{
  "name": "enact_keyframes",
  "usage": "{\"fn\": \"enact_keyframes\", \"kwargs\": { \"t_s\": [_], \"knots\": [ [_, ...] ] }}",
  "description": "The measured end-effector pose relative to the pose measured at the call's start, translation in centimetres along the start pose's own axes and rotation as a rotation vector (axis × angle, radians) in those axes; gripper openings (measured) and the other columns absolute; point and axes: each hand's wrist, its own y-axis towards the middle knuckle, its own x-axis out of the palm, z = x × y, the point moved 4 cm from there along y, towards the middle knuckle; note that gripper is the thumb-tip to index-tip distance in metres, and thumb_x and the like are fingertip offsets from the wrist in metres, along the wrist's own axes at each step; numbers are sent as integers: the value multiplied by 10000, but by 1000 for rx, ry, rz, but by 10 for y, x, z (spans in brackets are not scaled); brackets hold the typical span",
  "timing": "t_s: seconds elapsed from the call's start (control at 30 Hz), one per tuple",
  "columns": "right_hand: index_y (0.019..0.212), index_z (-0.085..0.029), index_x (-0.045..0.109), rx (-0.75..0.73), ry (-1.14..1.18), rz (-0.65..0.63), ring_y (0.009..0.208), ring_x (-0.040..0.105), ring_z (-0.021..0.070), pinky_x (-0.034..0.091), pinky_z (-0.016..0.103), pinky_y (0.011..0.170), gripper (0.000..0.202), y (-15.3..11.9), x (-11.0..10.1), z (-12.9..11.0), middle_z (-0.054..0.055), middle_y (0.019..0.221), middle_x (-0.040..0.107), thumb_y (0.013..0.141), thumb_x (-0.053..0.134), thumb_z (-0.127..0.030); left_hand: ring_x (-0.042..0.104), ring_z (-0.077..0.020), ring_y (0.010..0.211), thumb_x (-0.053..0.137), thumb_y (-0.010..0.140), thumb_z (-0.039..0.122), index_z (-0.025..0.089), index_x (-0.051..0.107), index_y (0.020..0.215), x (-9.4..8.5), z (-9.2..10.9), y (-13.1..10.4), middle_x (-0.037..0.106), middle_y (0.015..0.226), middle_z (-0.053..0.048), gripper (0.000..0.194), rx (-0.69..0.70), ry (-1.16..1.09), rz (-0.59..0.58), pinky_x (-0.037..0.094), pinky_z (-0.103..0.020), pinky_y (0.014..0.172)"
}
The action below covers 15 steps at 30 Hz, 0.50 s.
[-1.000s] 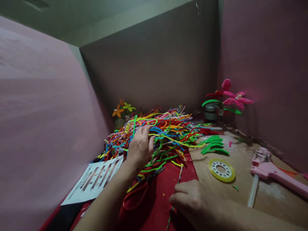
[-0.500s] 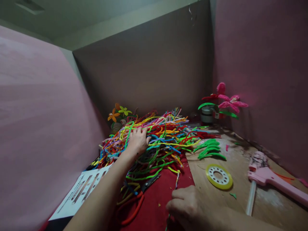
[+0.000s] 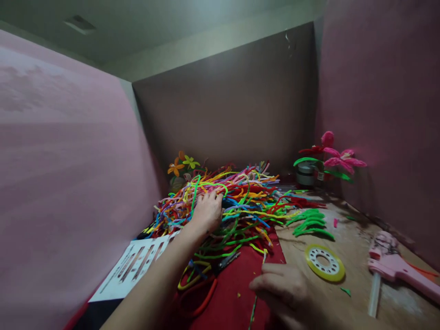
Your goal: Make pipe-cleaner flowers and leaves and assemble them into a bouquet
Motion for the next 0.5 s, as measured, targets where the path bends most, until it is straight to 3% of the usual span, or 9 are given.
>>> {"fn": "enact_keyframes", "kwargs": {
  "t_s": [0.3,0.5],
  "knots": [
    [816,-184,642,4,-10,99,563,517,90,387,207,529,159,20,-36,-12,3,620,580,844,486,-177,424,-296,1142,412,787,146,73,423,1251,11,4,-15,445,1273,-213,469,1,-111,4,378,-426,890],
    [791,-170,650,85,36,80,594,537,91,403,203,555,167,28,-29,-7,9,645,593,842,491,-190,433,-295,1128,426,779,137,78,436,1239,8,4,-17,455,1252,-211,464,18,-159,64,395,-423,882]
  ]
}}
